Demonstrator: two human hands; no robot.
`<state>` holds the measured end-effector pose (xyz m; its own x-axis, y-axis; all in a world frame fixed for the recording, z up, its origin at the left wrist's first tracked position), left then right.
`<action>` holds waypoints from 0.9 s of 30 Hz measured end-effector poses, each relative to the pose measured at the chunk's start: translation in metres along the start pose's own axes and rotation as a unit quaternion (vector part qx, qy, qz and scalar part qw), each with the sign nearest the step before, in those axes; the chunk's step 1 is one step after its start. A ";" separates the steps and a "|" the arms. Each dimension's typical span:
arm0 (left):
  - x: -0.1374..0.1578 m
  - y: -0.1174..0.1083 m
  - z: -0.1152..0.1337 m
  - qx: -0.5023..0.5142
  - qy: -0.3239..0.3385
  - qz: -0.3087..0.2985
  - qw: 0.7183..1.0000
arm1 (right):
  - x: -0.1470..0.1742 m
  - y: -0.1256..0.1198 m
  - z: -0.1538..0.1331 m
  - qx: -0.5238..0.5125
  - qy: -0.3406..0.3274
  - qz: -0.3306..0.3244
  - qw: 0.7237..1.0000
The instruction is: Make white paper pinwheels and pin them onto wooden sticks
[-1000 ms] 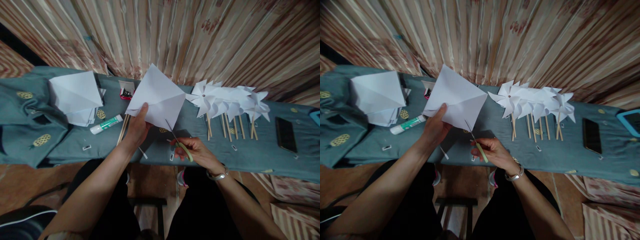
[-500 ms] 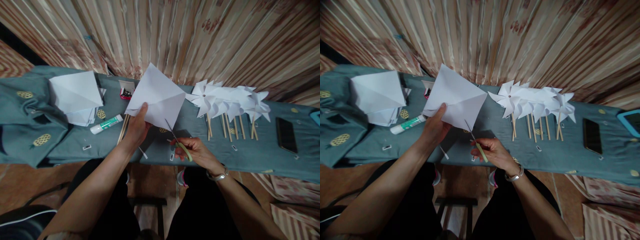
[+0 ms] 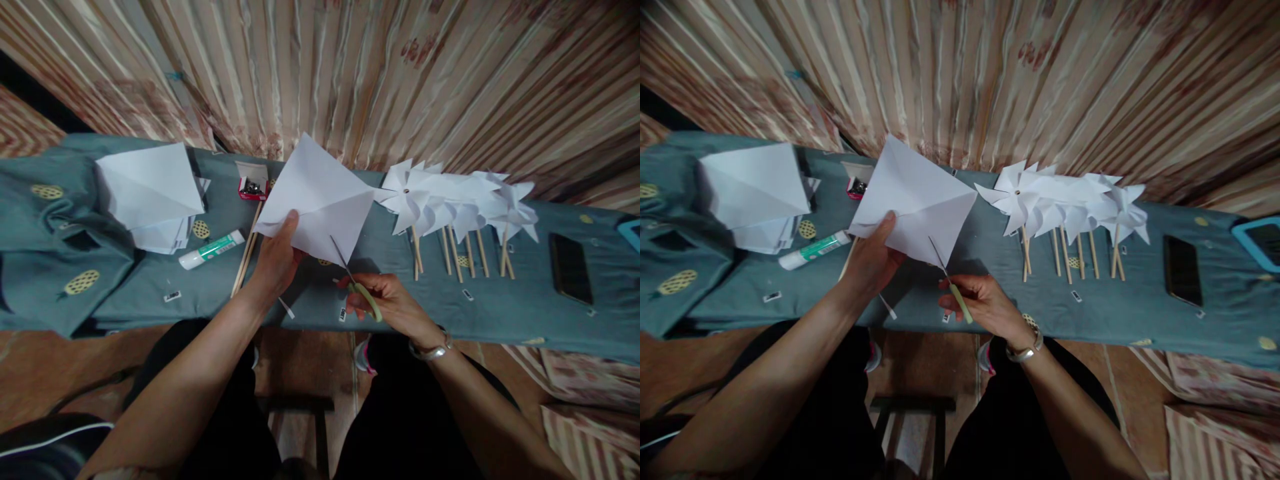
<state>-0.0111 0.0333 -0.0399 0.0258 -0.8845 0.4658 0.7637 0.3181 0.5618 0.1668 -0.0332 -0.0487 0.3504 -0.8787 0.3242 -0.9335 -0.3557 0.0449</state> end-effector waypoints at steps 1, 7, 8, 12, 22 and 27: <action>0.000 0.000 0.000 0.000 0.001 0.001 1.000 | 0.000 0.000 0.000 -0.003 0.002 0.001 1.000; -0.002 0.000 0.001 0.007 0.001 -0.005 1.000 | -0.001 0.001 0.003 -0.028 0.011 0.006 1.000; -0.002 0.000 0.001 0.009 0.003 -0.006 1.000 | -0.002 0.002 0.004 -0.030 0.011 0.005 0.999; -0.001 -0.001 0.000 0.009 0.012 -0.012 1.000 | -0.002 0.002 0.004 -0.019 0.005 0.003 1.000; 0.002 0.001 -0.008 -0.003 -0.028 0.003 1.000 | -0.003 0.001 0.002 -0.006 -0.014 0.008 1.000; 0.002 0.002 -0.006 -0.006 -0.021 0.004 1.000 | -0.005 0.005 0.001 -0.038 0.003 0.022 0.999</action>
<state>-0.0055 0.0300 -0.0422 0.0038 -0.8667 0.4989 0.7711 0.3202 0.5503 0.1610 -0.0312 -0.0511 0.3083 -0.8911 0.3331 -0.9513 -0.2909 0.1022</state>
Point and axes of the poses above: each hand's wrist, its own x-axis away from the middle knuckle, its own y-axis out of the palm, z = x × y, the point moved 2 cm from there along -x, towards the middle knuckle, and after that the axes turned 7 degrees about -y, right-handed, at the moved point
